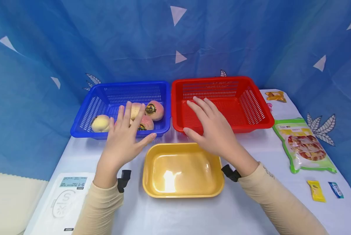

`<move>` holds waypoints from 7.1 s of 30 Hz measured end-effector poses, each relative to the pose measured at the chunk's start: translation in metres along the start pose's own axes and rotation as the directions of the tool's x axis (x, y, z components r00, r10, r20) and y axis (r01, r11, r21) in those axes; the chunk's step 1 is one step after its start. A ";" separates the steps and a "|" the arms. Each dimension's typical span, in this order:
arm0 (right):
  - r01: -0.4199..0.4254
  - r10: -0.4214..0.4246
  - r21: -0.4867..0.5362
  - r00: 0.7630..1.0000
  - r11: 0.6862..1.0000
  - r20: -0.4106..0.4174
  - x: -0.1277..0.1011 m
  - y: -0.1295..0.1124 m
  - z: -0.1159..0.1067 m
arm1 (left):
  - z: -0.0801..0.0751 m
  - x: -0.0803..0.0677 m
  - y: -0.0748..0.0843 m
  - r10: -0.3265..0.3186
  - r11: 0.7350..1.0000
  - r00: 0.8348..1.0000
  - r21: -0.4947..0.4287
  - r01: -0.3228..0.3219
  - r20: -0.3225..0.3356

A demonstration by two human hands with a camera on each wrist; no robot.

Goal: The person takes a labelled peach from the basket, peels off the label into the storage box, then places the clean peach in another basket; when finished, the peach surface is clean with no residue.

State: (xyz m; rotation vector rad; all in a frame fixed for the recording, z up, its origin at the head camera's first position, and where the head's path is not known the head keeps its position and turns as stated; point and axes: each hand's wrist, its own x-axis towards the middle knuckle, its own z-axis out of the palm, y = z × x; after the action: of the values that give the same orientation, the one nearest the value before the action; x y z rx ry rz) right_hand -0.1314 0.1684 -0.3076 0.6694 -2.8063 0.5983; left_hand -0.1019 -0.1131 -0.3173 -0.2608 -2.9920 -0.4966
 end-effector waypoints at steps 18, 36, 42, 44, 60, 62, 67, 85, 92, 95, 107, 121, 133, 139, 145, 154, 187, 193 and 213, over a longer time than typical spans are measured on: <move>0.016 -0.086 0.228 0.951 0.974 0.298 0.093 -0.004 0.043 | -0.010 -0.003 -0.117 -0.382 0.914 0.924 -0.134 0.382 0.023; 0.033 -0.101 0.164 0.899 0.986 0.426 0.147 -0.017 0.071 | -0.003 0.001 -0.137 -0.551 0.812 0.833 -0.193 0.551 0.061; 0.080 -0.125 0.126 0.906 0.989 0.405 0.149 -0.017 0.090 | -0.002 0.001 -0.140 -0.581 0.786 0.810 -0.205 0.583 0.076; 0.091 -0.124 0.102 0.912 0.991 0.391 0.149 -0.017 0.095 | -0.003 0.001 -0.140 -0.583 0.784 0.808 -0.206 0.586 0.082; 0.118 -0.080 -0.068 0.908 0.991 0.410 0.166 -0.032 0.114 | -0.006 0.003 -0.140 -0.576 0.790 0.812 -0.188 0.583 0.097; 0.118 -0.066 -0.095 0.902 0.988 0.427 0.168 -0.034 0.116 | -0.005 0.003 -0.141 -0.575 0.791 0.812 -0.186 0.582 0.099; 0.135 -0.058 -0.149 0.899 0.980 0.433 0.171 -0.036 0.120 | -0.004 0.002 -0.141 -0.574 0.793 0.813 -0.180 0.582 0.099; 0.137 -0.098 -0.123 0.953 0.983 0.285 0.168 -0.037 0.129 | -0.004 0.003 -0.141 -0.575 0.788 0.811 -0.192 0.585 0.107; 0.103 -0.117 0.073 0.970 0.992 0.212 0.161 -0.034 0.115 | -0.006 0.004 -0.139 -0.572 0.790 0.813 -0.190 0.583 0.113; 0.079 -0.114 0.183 0.976 0.980 0.186 0.157 -0.034 0.106 | -0.006 0.004 -0.139 -0.567 0.796 0.816 -0.184 0.577 0.110; 0.148 -0.190 0.326 0.977 0.934 0.100 0.135 -0.037 0.066 | -0.005 0.003 -0.142 -0.582 0.778 0.804 -0.202 0.594 0.122; 0.137 -0.165 0.416 0.986 0.899 0.032 0.084 -0.021 0.022 | -0.004 0.002 -0.146 -0.584 0.774 0.802 -0.211 0.597 0.124; 0.130 -0.145 0.465 0.989 0.876 -0.005 0.040 -0.012 0.007 | -0.003 0.002 -0.147 -0.592 0.766 0.797 -0.221 0.603 0.122; 0.099 -0.120 0.472 0.993 0.876 0.013 0.023 -0.010 0.004 | -0.001 0.003 -0.149 -0.586 0.771 0.801 -0.223 0.597 0.120; 0.043 -0.076 0.457 0.996 0.888 0.054 0.006 -0.003 0.005 | 0.000 0.004 -0.148 -0.584 0.774 0.802 -0.216 0.596 0.121; -0.010 -0.037 0.433 0.994 0.901 0.101 -0.013 0.007 0.005 | -0.001 0.000 -0.141 -0.578 0.789 0.814 -0.209 0.577 0.063; 0.027 -0.068 0.494 0.995 0.869 0.067 -0.031 0.011 0.014 | 0.015 -0.018 0.062 0.145 0.717 0.984 -0.675 -0.175 -0.100; 0.039 -0.076 0.484 0.996 0.874 0.056 -0.032 0.009 0.015 | 0.018 -0.020 0.065 0.123 0.694 0.990 -0.707 -0.138 -0.072; 0.122 -0.139 0.470 0.990 0.874 0.003 -0.036 -0.008 0.024 | 0.024 -0.020 0.054 0.170 0.689 0.983 -0.704 -0.170 -0.070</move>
State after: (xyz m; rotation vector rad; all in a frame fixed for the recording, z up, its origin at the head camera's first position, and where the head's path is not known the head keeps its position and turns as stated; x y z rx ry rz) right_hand -0.0986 0.1655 -0.3363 0.9521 -2.6269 1.2709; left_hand -0.0738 -0.0583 -0.3252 -0.5813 -2.5698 -1.6108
